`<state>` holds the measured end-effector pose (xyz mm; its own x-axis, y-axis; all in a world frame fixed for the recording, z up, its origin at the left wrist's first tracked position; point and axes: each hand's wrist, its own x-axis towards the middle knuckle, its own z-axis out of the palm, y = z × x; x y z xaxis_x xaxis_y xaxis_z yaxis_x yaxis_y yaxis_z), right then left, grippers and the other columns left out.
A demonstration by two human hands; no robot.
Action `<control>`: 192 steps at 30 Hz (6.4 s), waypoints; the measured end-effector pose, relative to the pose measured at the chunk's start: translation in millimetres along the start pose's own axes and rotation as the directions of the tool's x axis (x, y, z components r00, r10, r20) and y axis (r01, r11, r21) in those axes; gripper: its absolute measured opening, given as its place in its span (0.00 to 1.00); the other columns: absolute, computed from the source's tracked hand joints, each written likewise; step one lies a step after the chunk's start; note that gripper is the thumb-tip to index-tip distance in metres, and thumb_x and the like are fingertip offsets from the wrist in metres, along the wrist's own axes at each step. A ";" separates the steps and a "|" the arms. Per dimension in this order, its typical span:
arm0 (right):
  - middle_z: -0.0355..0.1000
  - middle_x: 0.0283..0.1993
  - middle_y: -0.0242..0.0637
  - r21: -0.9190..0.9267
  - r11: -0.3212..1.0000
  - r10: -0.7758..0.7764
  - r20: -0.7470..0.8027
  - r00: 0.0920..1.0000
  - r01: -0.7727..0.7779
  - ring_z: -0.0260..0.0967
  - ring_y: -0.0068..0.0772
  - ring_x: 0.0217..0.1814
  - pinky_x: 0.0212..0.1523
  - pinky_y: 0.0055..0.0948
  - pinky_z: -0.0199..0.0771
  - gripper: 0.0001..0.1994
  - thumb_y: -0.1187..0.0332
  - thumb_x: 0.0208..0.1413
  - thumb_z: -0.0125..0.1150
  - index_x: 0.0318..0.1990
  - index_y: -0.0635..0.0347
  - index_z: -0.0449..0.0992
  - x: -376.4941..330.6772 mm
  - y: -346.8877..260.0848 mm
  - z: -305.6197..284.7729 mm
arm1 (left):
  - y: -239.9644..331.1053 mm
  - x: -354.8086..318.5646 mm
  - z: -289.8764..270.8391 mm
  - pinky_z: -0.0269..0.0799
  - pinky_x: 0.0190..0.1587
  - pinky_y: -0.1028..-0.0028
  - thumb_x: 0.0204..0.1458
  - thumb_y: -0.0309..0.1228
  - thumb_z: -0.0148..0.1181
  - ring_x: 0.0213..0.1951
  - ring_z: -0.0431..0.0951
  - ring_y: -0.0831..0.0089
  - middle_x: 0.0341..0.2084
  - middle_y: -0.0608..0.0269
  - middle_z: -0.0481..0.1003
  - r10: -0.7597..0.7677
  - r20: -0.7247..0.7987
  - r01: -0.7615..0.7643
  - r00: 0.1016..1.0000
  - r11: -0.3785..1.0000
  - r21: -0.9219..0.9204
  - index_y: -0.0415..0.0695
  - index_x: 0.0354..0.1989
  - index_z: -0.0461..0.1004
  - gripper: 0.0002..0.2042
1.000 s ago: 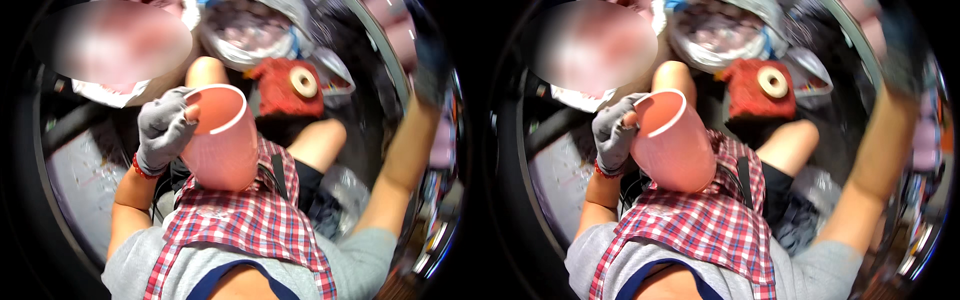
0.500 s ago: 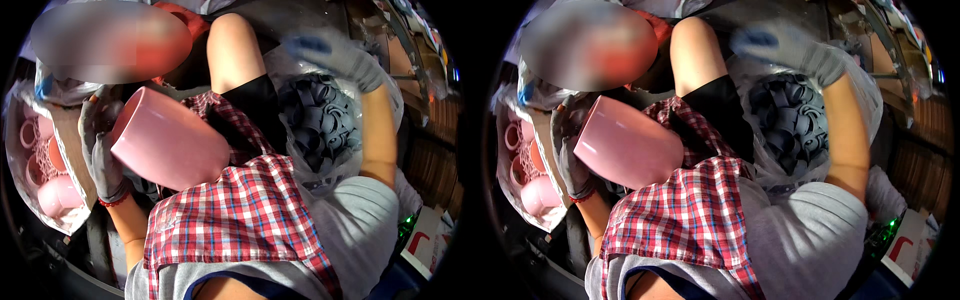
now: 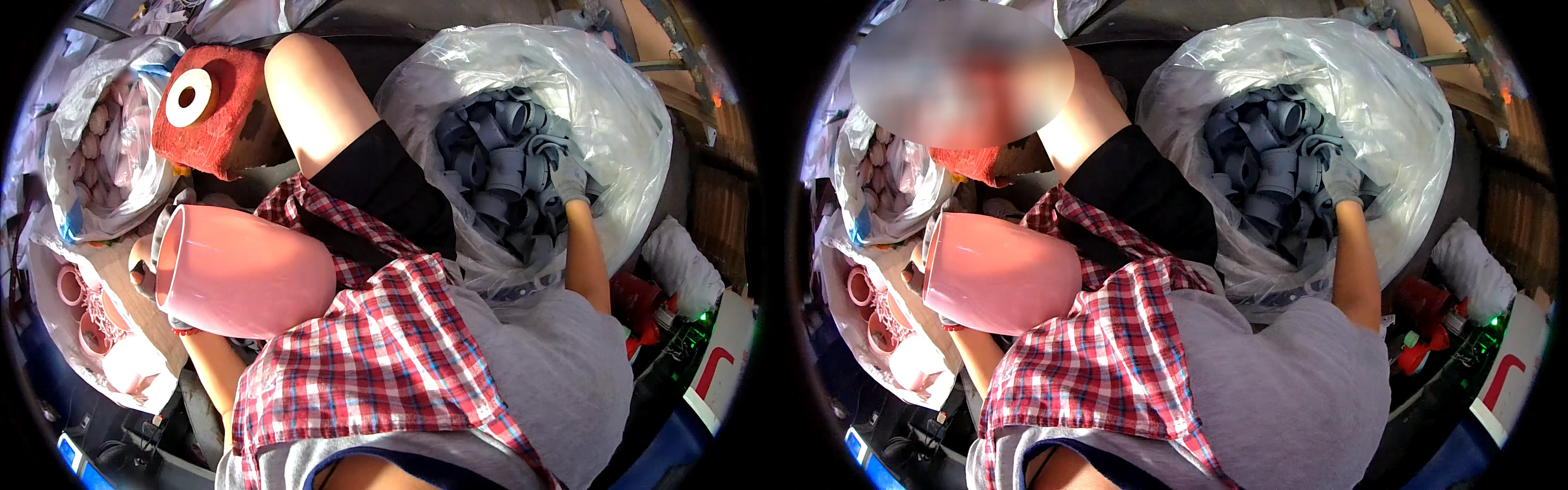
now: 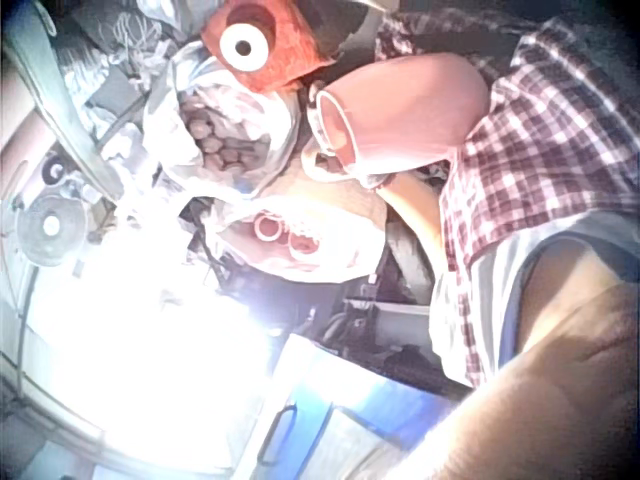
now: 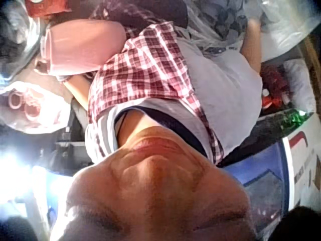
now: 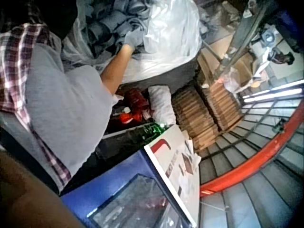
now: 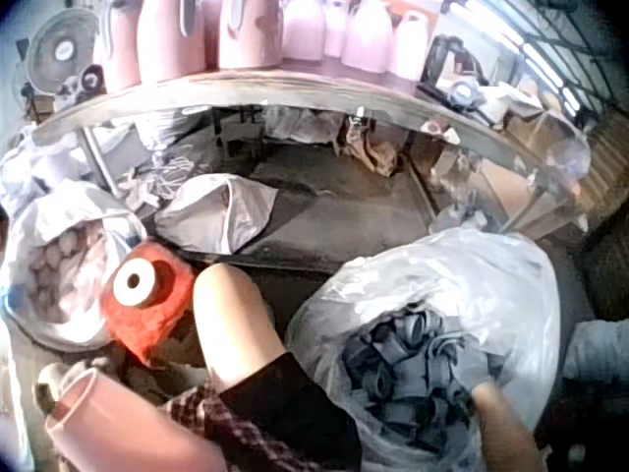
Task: The person picks up pink kettle bodies from a basket and gray kettle handles and lids from other bags, assembles them together by hand, and places the completed kettles onto an assembly table.
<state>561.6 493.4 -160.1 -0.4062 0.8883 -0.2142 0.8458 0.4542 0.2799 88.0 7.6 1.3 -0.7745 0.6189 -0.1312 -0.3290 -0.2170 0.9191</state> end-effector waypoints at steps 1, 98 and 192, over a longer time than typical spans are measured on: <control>0.62 0.59 0.46 -0.040 0.996 -0.078 -0.046 0.996 0.076 0.63 0.47 0.57 0.56 0.39 0.64 0.28 0.62 0.50 0.56 0.61 0.51 0.61 10.4 -0.1 3.1 | -2.4 -1.8 2.7 0.46 0.65 0.63 0.39 0.58 0.63 0.64 0.54 0.62 0.62 0.49 0.53 -0.002 -0.008 0.002 1.000 1.000 0.000 0.35 0.65 0.45 0.52; 0.53 0.64 0.46 -0.076 0.188 -0.895 -0.424 0.139 0.979 0.48 0.49 0.66 0.62 0.50 0.51 0.45 0.38 0.41 0.58 0.65 0.52 0.53 60.8 -599.6 -244.2 | 56.5 57.2 -14.8 0.55 0.62 0.68 0.28 0.41 0.78 0.57 0.64 0.67 0.54 0.56 0.64 0.722 -0.057 -0.637 0.689 0.642 0.428 0.37 0.63 0.45 0.55; 0.67 0.48 0.35 0.813 -0.581 -0.665 -0.452 0.594 -0.031 0.64 0.28 0.48 0.51 0.30 0.66 0.19 0.60 0.60 0.50 0.53 0.62 0.66 23.1 -490.9 -334.6 | 92.4 75.3 -62.5 0.68 0.47 0.70 0.59 0.40 0.47 0.48 0.70 0.70 0.47 0.58 0.70 0.309 -0.183 -0.301 0.933 0.951 0.069 0.41 0.57 0.62 0.21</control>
<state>21.2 313.5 10.7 -0.9602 0.2566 0.1100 -0.1976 -0.3464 -0.9171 -34.5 -13.0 53.2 -0.9232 0.3728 0.0933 -0.0425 -0.3403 0.9394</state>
